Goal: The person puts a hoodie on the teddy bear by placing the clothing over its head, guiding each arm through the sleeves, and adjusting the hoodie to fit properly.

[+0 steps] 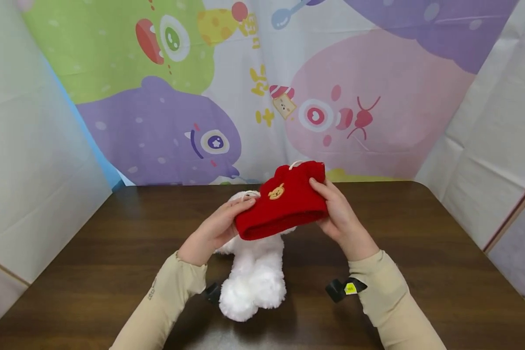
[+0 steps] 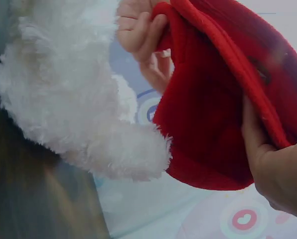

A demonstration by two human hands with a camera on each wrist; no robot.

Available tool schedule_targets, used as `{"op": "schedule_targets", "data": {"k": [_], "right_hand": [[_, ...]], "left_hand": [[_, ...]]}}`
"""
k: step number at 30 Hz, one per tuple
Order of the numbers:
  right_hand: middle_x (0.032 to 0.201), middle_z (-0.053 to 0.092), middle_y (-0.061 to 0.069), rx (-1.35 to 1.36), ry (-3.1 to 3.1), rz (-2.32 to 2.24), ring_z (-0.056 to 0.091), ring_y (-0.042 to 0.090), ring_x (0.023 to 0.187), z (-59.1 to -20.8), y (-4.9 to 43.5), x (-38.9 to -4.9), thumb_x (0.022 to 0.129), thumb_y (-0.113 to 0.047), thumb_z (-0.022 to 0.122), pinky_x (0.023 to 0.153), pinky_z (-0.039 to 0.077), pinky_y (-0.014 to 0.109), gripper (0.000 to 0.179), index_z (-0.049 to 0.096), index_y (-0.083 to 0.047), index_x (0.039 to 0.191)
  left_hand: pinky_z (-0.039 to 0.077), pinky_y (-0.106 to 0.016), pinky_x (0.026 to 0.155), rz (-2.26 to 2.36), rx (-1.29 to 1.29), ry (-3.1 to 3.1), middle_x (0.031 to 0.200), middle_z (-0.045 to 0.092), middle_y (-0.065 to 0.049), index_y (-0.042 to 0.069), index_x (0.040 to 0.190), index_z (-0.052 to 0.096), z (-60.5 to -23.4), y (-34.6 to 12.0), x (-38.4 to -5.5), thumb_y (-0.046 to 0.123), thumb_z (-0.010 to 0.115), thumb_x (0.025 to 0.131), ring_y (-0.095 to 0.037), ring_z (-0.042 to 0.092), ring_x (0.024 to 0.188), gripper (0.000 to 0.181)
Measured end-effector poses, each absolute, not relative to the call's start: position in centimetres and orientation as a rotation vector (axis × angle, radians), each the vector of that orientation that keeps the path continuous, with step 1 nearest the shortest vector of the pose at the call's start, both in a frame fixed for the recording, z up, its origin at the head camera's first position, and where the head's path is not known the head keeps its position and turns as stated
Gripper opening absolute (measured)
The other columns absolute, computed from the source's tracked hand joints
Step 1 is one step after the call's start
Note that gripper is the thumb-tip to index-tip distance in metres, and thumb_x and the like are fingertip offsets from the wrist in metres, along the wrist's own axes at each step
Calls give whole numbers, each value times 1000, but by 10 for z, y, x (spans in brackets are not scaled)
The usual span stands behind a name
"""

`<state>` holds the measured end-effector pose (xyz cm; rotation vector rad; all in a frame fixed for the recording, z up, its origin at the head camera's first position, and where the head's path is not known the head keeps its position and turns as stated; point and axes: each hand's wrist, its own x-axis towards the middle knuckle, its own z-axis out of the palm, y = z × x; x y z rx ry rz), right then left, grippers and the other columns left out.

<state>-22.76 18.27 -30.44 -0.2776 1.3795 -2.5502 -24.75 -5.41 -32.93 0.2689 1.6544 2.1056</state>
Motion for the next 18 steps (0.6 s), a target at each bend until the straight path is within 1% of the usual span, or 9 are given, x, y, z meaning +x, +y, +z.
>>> {"op": "schedule_targets", "data": {"k": [2, 6, 9, 12, 14, 18], "right_hand": [[99, 61, -3, -323, 1341, -2557, 64, 11, 82, -303, 180, -227, 94, -23, 46, 71, 53, 27, 30, 36, -21, 123], [98, 62, -2, -440, 1298, -2544, 64, 12, 82, -301, 174, -227, 95, -21, 44, 71, 53, 25, 27, 38, -16, 121], [100, 61, -1, -527, 1301, -2516, 63, 12, 84, -300, 168, -229, 96, -21, 43, 72, 53, 25, 27, 37, -14, 121], [103, 60, -1, -549, 1323, -2494, 63, 12, 87, -299, 163, -231, 96, -22, 43, 74, 52, 26, 29, 37, -15, 123], [105, 59, -1, -524, 1365, -2481, 62, 12, 89, -300, 161, -234, 95, -23, 43, 75, 52, 26, 31, 37, -16, 125], [109, 57, -1, -447, 1539, -2414, 62, 12, 89, -302, 160, -237, 94, -22, 46, 75, 53, 28, 35, 35, -17, 127]], "left_hand": [[51, -27, 73, 2088, 208, 1631, 104, 58, -1, 8, 119, 50, -330, -56, -247, 28, 48, 93, -13, 60, 84, 33], [49, -28, 68, 1995, 190, 1653, 86, 61, 4, 10, 108, 53, -333, -60, -248, 36, 45, 93, -10, 60, 71, 31], [46, -26, 68, 1989, 235, 1637, 78, 62, 6, 12, 99, 55, -333, -61, -248, 35, 44, 94, -9, 59, 67, 26], [45, -24, 71, 2082, 258, 1596, 84, 63, 6, 13, 98, 57, -331, -65, -246, 27, 46, 93, -8, 59, 74, 19], [46, -23, 75, 2158, 279, 1578, 91, 62, 5, 12, 102, 56, -329, -69, -246, 21, 47, 92, -9, 60, 81, 16], [48, -24, 79, 2274, 347, 1519, 100, 60, 3, 12, 114, 49, -325, -78, -244, 12, 47, 91, -9, 60, 88, 23]]}}
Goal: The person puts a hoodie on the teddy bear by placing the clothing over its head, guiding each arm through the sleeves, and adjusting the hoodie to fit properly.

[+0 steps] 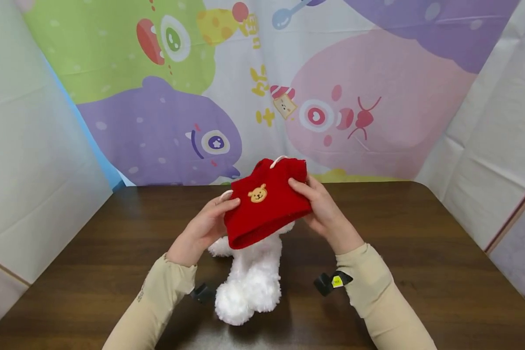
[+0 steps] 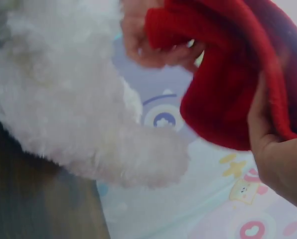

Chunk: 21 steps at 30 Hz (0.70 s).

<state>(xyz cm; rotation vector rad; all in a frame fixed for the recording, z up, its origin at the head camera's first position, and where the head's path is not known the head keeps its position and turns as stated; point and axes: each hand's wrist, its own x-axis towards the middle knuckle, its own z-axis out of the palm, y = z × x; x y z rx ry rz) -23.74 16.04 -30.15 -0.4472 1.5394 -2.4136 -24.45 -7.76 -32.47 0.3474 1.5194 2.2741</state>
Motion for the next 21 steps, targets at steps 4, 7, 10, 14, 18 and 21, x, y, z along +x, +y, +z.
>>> {"op": "schedule_targets", "data": {"k": [4, 7, 10, 14, 18, 21], "right_hand": [[113, 53, 1, -444, 1693, -2310, 63, 13, 90, -304, 156, -239, 93, -15, 48, 75, 52, 30, 36, 34, -15, 126], [114, 52, 2, -466, 1750, -2270, 63, 13, 91, -305, 150, -240, 93, -13, 48, 76, 52, 31, 37, 33, -14, 126], [113, 54, 1, -488, 1778, -2251, 64, 13, 90, -307, 144, -241, 93, -13, 48, 77, 52, 31, 37, 34, -12, 127], [110, 55, 0, -507, 1839, -2215, 64, 12, 88, -309, 141, -244, 93, -13, 48, 75, 52, 30, 38, 33, -8, 128], [113, 51, 3, -509, 1933, -2151, 63, 12, 88, -313, 142, -247, 93, -12, 48, 75, 53, 30, 46, 27, -5, 134], [122, 46, 8, -511, 1981, -2107, 62, 12, 90, -316, 140, -248, 93, -10, 47, 76, 52, 31, 52, 22, -5, 138]], "left_hand": [[49, -25, 76, 2290, 420, 1449, 109, 56, 2, 18, 125, 40, -324, -86, -243, 12, 42, 92, -10, 59, 91, 33], [49, -27, 79, 2227, 489, 1405, 119, 47, 1, 25, 135, 27, -325, -89, -242, 14, 38, 94, -11, 56, 98, 44], [48, -29, 85, 2190, 558, 1402, 126, 40, -1, 30, 139, 17, -327, -94, -242, 9, 37, 93, -13, 54, 105, 55], [49, -32, 83, 2270, 581, 1474, 127, 41, -2, 26, 137, 23, -326, -102, -242, 1, 41, 91, -17, 51, 108, 56], [50, -30, 81, 2357, 557, 1570, 126, 44, -2, 19, 137, 29, -327, -112, -243, -3, 43, 89, -17, 49, 109, 54], [51, -28, 80, 2357, 514, 1639, 125, 46, -2, 16, 138, 30, -330, -118, -244, -3, 45, 89, -16, 52, 107, 55]]}}
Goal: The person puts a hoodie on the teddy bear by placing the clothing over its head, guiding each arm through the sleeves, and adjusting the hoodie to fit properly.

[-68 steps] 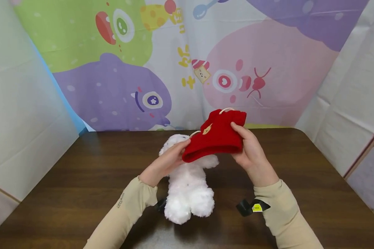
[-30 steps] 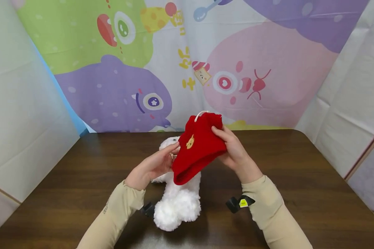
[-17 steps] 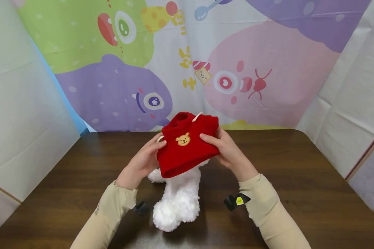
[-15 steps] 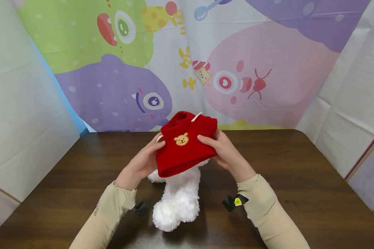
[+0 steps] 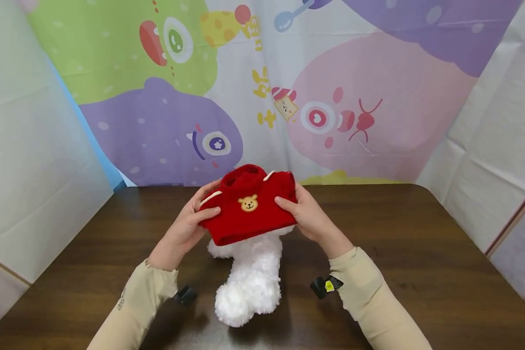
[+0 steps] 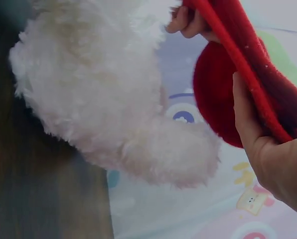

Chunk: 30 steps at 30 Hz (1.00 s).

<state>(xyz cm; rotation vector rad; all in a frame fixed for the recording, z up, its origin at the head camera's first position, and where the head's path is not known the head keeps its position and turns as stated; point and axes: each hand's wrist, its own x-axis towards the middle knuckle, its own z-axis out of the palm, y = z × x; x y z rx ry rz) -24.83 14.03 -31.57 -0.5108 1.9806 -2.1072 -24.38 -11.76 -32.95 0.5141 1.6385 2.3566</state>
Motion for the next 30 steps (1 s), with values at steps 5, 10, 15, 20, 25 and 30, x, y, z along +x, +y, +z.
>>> {"op": "schedule_targets", "data": {"k": [5, 10, 15, 20, 25, 30], "right_hand": [[128, 42, 16, -530, 2063, -2073, 59, 14, 96, -318, 131, -248, 92, -9, 50, 78, 52, 32, 52, 25, -6, 137], [129, 45, 17, -522, 2200, -2014, 56, 20, 101, -320, 124, -249, 88, -10, 57, 81, 51, 34, 56, 28, -5, 135], [122, 55, 19, -457, 2415, -1885, 63, 24, 94, -326, 124, -249, 85, -19, 63, 77, 52, 36, 56, 35, -5, 132], [109, 63, 16, -375, 2635, -1660, 66, 19, 81, -335, 128, -251, 85, -31, 62, 69, 54, 32, 49, 45, -6, 123], [105, 65, 14, -333, 2837, -1497, 65, 18, 80, -344, 134, -254, 87, -30, 60, 67, 53, 30, 43, 49, -5, 120], [101, 61, 15, -255, 2979, -1355, 58, 24, 82, -351, 143, -258, 86, -30, 59, 68, 50, 32, 41, 52, -2, 115]], "left_hand": [[51, -23, 76, 2362, 387, 1723, 122, 48, 0, 16, 140, 32, -332, -125, -246, -4, 47, 88, -11, 54, 103, 58], [50, -19, 73, 2311, 346, 1817, 127, 43, 0, 20, 143, 29, -333, -133, -250, -5, 46, 86, -10, 51, 104, 65], [48, -17, 67, 2094, 233, 2015, 132, 41, -10, 15, 144, 23, -341, -134, -256, -1, 50, 85, -9, 53, 97, 67], [46, -26, 80, 1847, 15, 2218, 127, 46, -17, 1, 138, 29, -358, -125, -263, 8, 56, 84, -20, 54, 99, 60], [44, -31, 79, 1750, -95, 2268, 107, 60, -11, -2, 124, 46, -372, -118, -266, 20, 57, 86, -16, 56, 85, 45], [53, -40, 73, 1813, -118, 2086, 109, 58, -12, 3, 127, 43, -374, -110, -262, 29, 54, 87, -17, 58, 83, 49]]}}
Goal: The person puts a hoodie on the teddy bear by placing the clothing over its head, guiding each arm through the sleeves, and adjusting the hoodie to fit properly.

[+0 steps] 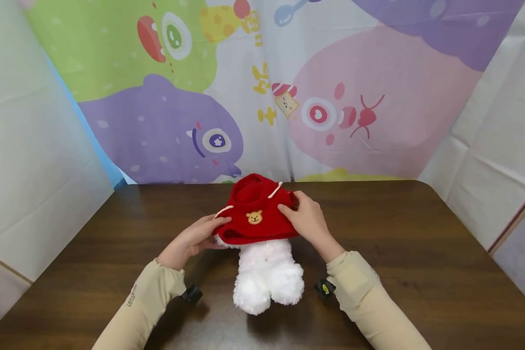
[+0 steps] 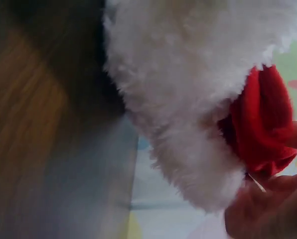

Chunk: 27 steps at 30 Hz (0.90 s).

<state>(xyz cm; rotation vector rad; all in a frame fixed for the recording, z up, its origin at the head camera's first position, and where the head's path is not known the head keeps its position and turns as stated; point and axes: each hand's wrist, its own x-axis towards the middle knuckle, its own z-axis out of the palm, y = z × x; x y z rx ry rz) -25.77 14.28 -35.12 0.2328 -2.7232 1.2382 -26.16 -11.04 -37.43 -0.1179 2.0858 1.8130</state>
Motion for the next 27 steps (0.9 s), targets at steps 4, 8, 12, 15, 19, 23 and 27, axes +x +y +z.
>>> {"op": "schedule_targets", "data": {"k": [4, 8, 12, 15, 19, 23, 27], "right_hand": [[115, 54, 19, 191, -2790, 1258, 54, 31, 100, -357, 151, -263, 87, -35, 57, 79, 48, 39, 51, 47, 1, 122], [128, 49, 19, 160, -2894, 1365, 51, 30, 110, -364, 159, -265, 83, -48, 57, 90, 44, 43, 73, 37, 0, 134], [120, 56, 15, 179, -2927, 1453, 57, 24, 99, -369, 165, -264, 78, -53, 62, 80, 49, 35, 75, 43, -3, 131], [112, 60, 13, 209, -2943, 1546, 60, 18, 88, -371, 172, -260, 79, -48, 63, 71, 50, 28, 68, 46, -2, 125], [104, 62, 11, 309, -2979, 1691, 60, 15, 83, -369, 178, -253, 81, -41, 64, 71, 50, 27, 60, 48, 1, 120], [100, 62, 9, 320, -3008, 1735, 61, 15, 81, -366, 182, -248, 81, -40, 64, 71, 51, 28, 58, 47, 1, 119], [104, 60, 13, 269, -3031, 1437, 60, 19, 85, -361, 182, -244, 79, -45, 64, 71, 50, 31, 65, 42, 1, 120]], "left_hand": [[52, -46, 74, 1876, -64, 1921, 117, 53, -15, 6, 130, 37, -371, -107, -259, 29, 57, 86, -23, 59, 89, 54], [51, -44, 77, 1904, 14, 1837, 123, 49, -15, 6, 132, 33, -368, -106, -257, 26, 58, 86, -23, 58, 96, 55], [51, -41, 79, 1914, 90, 1850, 125, 47, -16, 4, 130, 31, -365, -107, -257, 25, 58, 86, -22, 59, 96, 55], [52, -40, 78, 1898, 147, 1882, 125, 47, -16, 4, 130, 31, -366, -106, -257, 25, 59, 86, -20, 60, 94, 55], [52, -40, 76, 1868, 200, 1913, 124, 49, -16, 5, 131, 34, -369, -105, -257, 26, 58, 87, -19, 62, 90, 55], [53, -38, 76, 1783, 209, 2000, 123, 51, -14, 6, 131, 35, -369, -103, -257, 27, 58, 87, -19, 62, 90, 54], [48, -38, 86, 1681, 206, 2195, 128, 46, -13, 8, 133, 30, -364, -103, -255, 30, 60, 84, -23, 55, 103, 61]]}}
